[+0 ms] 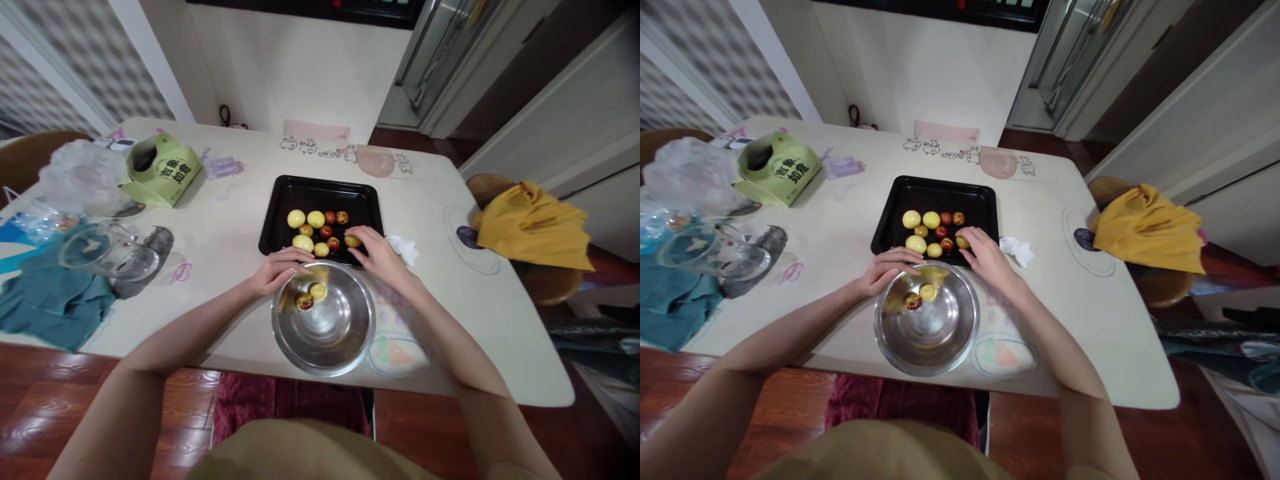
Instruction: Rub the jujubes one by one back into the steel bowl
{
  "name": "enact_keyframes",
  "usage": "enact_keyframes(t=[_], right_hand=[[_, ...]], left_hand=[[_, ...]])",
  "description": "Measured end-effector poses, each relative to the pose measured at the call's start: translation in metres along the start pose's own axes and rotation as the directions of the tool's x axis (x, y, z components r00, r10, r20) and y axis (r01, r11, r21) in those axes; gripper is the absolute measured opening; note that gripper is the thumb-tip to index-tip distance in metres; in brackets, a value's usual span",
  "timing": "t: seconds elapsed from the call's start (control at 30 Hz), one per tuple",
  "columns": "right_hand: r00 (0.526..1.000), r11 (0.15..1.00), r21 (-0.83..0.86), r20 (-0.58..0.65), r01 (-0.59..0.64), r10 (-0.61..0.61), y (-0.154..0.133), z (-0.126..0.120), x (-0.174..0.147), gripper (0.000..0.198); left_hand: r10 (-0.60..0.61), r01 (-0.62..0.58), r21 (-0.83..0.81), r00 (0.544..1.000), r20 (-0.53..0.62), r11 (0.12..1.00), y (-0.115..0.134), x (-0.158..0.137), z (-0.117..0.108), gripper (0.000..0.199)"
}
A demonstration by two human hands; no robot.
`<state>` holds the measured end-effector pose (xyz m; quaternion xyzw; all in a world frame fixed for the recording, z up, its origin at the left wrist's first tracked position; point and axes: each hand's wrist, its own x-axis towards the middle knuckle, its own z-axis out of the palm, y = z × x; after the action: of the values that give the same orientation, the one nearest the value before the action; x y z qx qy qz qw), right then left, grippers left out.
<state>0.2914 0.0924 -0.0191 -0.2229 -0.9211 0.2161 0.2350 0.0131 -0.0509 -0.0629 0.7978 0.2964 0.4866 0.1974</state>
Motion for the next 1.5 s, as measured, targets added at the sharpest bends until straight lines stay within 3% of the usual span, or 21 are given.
enact_keyframes(t=[0.1,0.23,0.4,0.63,0.97,1.13,1.27,1.4,1.5], right_hand=[[0.997,0.998,0.016,0.042,0.065,-0.066,-0.038,-0.016,-0.008,0.029],[0.947,0.986,0.044,0.272,0.163,-0.169,-0.074,-0.018,-0.023,0.025],[0.890,0.993,-0.045,0.449,0.107,-0.076,-0.080,-0.002,-0.032,0.021],[0.869,0.987,-0.102,0.492,0.121,-0.055,-0.078,0.009,-0.032,0.025],[0.894,0.995,-0.052,0.446,0.087,-0.055,-0.074,0.008,-0.033,0.018],[0.930,0.997,0.057,0.358,0.061,-0.077,-0.067,-0.002,-0.027,0.012],[0.994,0.981,0.176,0.065,0.078,-0.091,-0.049,-0.004,-0.028,0.021],[0.972,0.972,0.232,-0.233,0.041,0.015,-0.028,0.011,-0.047,0.027],[0.951,0.964,0.266,-0.303,0.019,0.065,-0.019,0.026,-0.062,0.036]], left_hand=[[-0.014,0.014,-0.002,1.000,0.005,1.000,0.001,0.001,0.000,0.044],[-0.010,0.010,0.008,1.000,-0.005,1.000,0.001,0.000,0.001,0.042],[0.012,-0.012,0.021,1.000,-0.014,1.000,-0.004,-0.003,0.002,0.043],[0.001,-0.001,0.009,1.000,-0.003,1.000,-0.002,-0.001,0.001,0.043],[0.002,-0.002,0.011,1.000,-0.001,1.000,-0.002,-0.001,0.000,0.044],[0.010,-0.009,0.037,1.000,-0.024,0.999,0.001,0.000,0.000,0.042],[-0.031,0.046,0.106,0.989,-0.141,0.993,0.004,0.001,0.003,0.040],[-0.089,0.155,0.204,0.949,-0.303,0.967,-0.002,0.002,0.006,0.034],[-0.076,0.171,0.280,0.944,-0.321,0.945,-0.015,0.005,0.001,0.034]])
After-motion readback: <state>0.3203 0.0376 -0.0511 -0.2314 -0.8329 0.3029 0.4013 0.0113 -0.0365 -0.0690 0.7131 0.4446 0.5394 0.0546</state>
